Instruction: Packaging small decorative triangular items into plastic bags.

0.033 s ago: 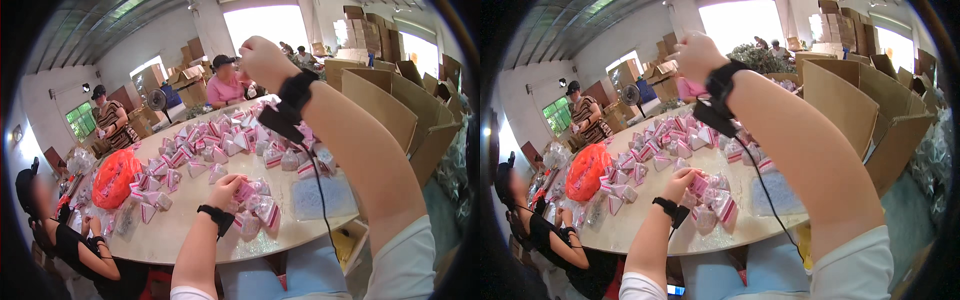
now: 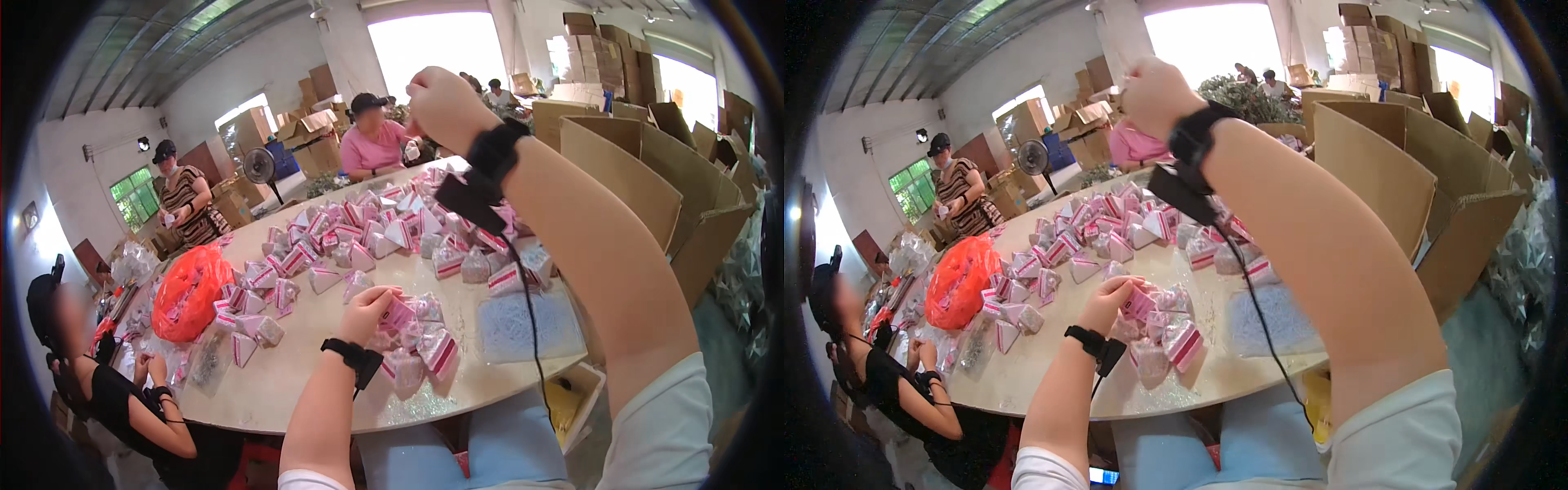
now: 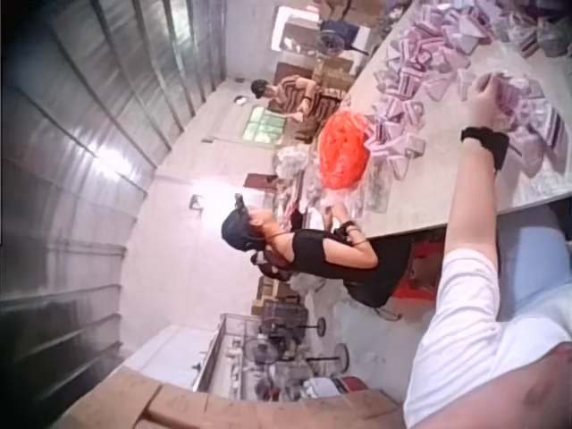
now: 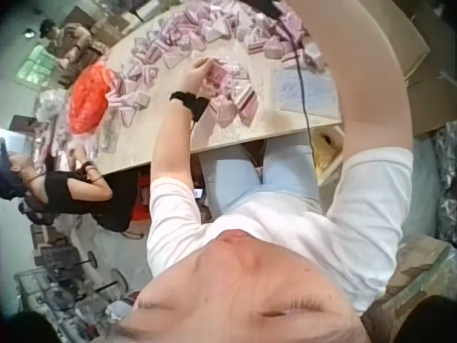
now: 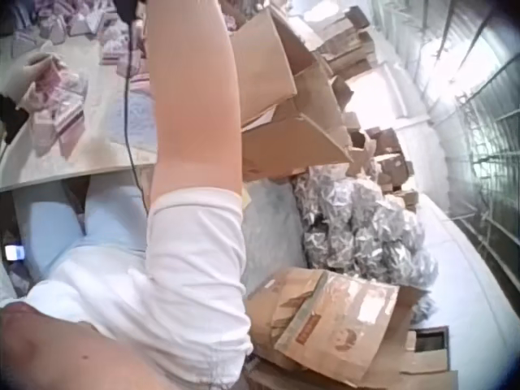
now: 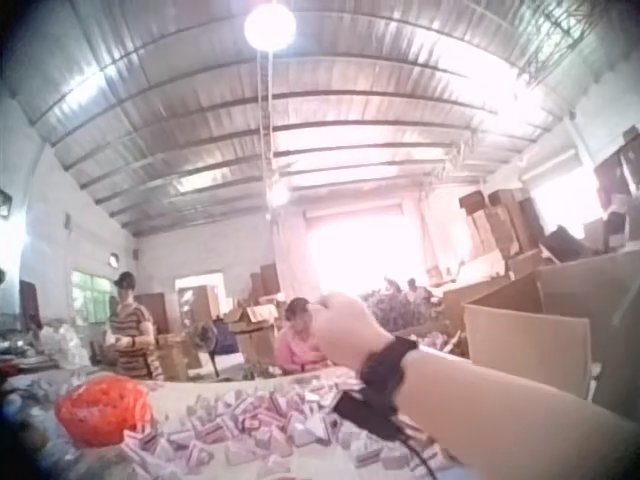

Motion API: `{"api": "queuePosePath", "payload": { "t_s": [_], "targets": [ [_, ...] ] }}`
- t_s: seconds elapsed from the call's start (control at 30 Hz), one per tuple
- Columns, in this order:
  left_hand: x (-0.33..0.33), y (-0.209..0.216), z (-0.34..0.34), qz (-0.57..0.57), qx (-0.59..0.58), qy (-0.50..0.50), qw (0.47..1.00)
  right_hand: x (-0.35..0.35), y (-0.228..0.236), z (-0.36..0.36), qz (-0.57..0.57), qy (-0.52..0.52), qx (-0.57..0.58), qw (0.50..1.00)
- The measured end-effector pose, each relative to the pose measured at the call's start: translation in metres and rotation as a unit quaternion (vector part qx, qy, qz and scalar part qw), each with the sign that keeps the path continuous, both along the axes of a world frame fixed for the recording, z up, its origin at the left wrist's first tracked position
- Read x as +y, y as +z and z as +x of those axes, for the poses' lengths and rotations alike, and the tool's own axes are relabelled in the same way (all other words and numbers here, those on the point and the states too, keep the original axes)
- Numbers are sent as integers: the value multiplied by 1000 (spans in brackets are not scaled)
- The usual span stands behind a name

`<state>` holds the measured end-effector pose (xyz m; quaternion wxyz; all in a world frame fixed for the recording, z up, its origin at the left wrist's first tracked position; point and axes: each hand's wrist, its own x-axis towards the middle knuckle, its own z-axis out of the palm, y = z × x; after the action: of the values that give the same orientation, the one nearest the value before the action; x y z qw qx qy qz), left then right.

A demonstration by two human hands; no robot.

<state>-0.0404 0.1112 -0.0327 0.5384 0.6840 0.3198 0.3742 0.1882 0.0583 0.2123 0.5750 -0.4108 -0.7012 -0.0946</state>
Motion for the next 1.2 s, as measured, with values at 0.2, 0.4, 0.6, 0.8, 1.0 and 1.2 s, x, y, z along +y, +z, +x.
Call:
{"api": "queuePosePath", "payload": {
  "t_s": [0.2, 0.4, 0.6, 0.8, 1.0, 1.2],
  "targets": [
    [-10, 43, -20, 39, -21, -13, 999, 26, -49, 39, -118, 36, 192, 974],
    [4, 48, -48, -99, -186, -131, 969, 40, -86, 54, -182, -8, 229, 956],
    [16, 45, -72, -107, -463, -96, 875, 45, -123, 42, -256, -10, 210, 943],
    [25, 69, -63, -47, -480, -173, 859, 67, -186, 18, -243, -24, 113, 963],
    [47, 88, -67, 19, -194, 17, 981, 53, -186, -19, -314, 27, 142, 938],
    [12, 120, -29, 384, 530, 193, 731, 67, -195, -20, -227, -5, 80, 971]
  ]
}}
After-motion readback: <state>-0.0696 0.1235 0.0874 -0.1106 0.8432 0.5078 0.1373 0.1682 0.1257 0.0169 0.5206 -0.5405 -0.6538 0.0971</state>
